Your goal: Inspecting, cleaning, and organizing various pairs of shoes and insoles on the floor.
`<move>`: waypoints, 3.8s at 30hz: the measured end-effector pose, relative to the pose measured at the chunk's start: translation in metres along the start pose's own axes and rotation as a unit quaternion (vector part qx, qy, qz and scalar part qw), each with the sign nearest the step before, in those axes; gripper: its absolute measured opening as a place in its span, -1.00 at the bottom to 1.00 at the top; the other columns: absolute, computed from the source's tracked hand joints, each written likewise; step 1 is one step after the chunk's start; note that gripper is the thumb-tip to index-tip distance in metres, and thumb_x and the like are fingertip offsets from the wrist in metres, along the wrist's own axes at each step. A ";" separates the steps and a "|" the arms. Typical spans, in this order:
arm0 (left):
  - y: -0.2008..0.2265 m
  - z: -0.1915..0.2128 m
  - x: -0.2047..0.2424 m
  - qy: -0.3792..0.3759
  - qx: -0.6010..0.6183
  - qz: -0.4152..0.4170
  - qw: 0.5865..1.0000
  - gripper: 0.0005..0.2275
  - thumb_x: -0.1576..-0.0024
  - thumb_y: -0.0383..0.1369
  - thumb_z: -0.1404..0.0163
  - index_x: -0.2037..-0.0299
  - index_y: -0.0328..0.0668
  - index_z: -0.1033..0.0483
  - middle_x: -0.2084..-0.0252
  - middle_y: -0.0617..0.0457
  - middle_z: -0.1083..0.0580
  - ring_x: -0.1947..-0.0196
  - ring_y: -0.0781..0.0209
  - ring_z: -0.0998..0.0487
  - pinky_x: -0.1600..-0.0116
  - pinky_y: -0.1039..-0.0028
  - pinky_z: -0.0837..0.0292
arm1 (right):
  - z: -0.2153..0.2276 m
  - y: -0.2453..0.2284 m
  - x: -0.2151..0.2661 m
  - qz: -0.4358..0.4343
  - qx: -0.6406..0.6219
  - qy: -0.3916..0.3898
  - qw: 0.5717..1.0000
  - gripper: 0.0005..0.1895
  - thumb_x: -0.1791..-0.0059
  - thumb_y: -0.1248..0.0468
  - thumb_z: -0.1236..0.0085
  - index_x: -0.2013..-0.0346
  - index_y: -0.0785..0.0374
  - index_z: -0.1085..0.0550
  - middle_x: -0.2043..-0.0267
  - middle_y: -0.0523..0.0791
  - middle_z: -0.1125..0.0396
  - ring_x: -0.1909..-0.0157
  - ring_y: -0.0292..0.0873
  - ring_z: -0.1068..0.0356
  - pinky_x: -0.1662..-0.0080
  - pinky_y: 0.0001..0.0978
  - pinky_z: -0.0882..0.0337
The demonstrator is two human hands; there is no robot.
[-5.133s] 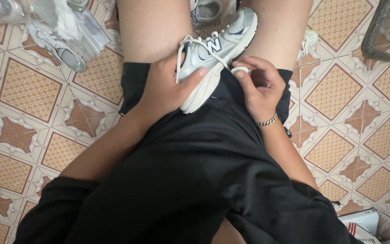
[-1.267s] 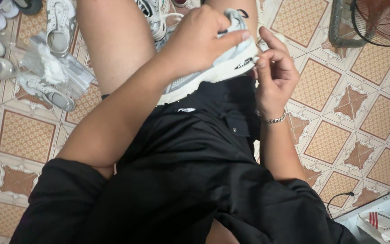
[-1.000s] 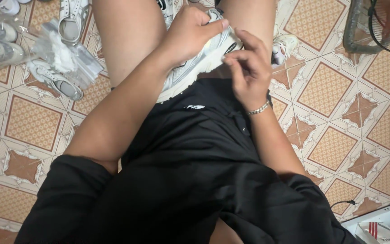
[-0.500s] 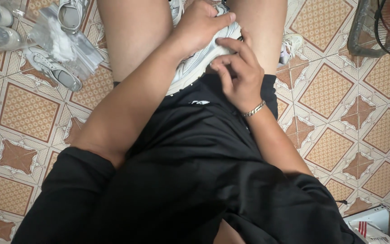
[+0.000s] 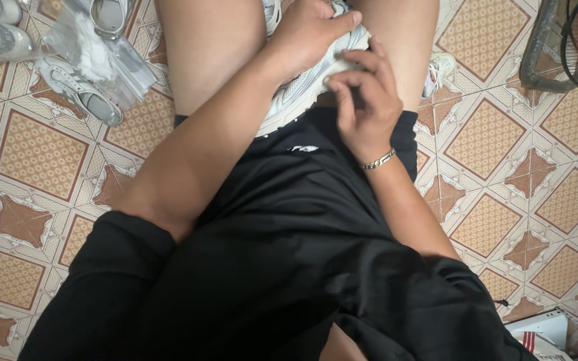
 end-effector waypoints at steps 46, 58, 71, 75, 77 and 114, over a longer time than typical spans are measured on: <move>-0.012 -0.002 -0.004 0.042 -0.052 -0.044 0.997 -0.50 -0.16 -0.09 -0.17 0.72 -0.33 -0.45 0.80 0.06 -0.33 0.78 0.35 -0.30 0.62 0.38 -0.17 | -0.015 -0.025 0.003 -0.039 -0.109 -0.061 0.991 -0.92 0.01 0.38 -0.38 0.28 0.29 -0.61 -0.28 0.04 -0.28 -0.52 0.10 -0.11 -0.53 0.06 -0.01; 0.010 0.020 0.011 0.000 -0.039 -0.032 0.999 -0.65 -0.19 -0.10 -0.16 0.39 -0.30 -0.53 0.60 0.09 -0.47 0.61 0.40 -0.42 0.50 0.47 -0.28 | -0.016 -0.027 0.001 -0.037 -0.124 -0.087 0.988 -0.90 0.01 0.32 -0.41 0.25 0.25 -0.63 -0.28 0.05 -0.33 -0.56 0.26 0.03 -0.54 0.04 0.05; 0.034 0.080 0.194 0.036 -0.318 -0.197 0.927 -0.40 -0.10 -0.06 -0.28 -0.27 -0.16 -0.42 -0.37 -0.08 -0.43 -0.51 -0.10 -0.23 -0.54 -0.04 0.06 | -0.004 -0.013 0.006 -0.073 -0.126 -0.047 0.988 -0.91 -0.06 0.34 -0.35 0.22 0.29 -0.59 -0.25 0.01 -0.37 -0.53 0.16 -0.17 -0.52 0.00 -0.16; 0.058 0.052 0.190 0.019 -0.203 -0.257 0.945 -0.40 -0.09 -0.16 -0.35 -0.26 -0.21 -0.38 -0.35 -0.03 -0.42 -0.51 -0.06 -0.25 -0.60 -0.03 -0.06 | 0.018 -0.013 0.013 -0.082 -0.125 0.003 0.989 -0.94 -0.13 0.38 -0.28 0.17 0.32 -0.55 -0.27 -0.01 -0.40 -0.58 0.15 -0.16 -0.50 -0.06 -0.15; 0.087 0.034 0.187 -0.001 -0.184 -0.282 0.942 -0.47 -0.15 -0.34 -0.35 -0.28 -0.21 -0.37 -0.37 -0.03 -0.41 -0.51 -0.06 -0.28 -0.61 -0.03 -0.09 | 0.037 -0.021 0.019 -0.116 -0.162 0.032 0.979 -0.95 -0.16 0.40 -0.22 0.15 0.34 -0.53 -0.27 0.01 -0.37 -0.50 0.10 -0.21 -0.51 -0.07 -0.15; 0.144 -0.019 0.175 -0.023 -0.068 -0.290 0.954 -0.40 -0.23 -0.48 -0.22 -0.30 -0.39 -0.01 -0.35 -0.32 -0.37 -0.40 -0.09 -0.44 -0.38 0.37 -0.50 | 0.078 -0.096 0.018 -0.005 -0.072 0.019 0.997 -0.93 -0.05 0.41 -0.28 0.25 0.37 -0.52 0.07 0.00 -0.36 0.00 -0.12 -0.43 -0.49 0.07 -0.20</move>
Point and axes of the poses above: each hand's wrist, its own x-axis away from the middle knuckle, its own z-axis out of the back of the hand, y = z × x, the point moved 6 cm from there along -x, towards the middle knuckle
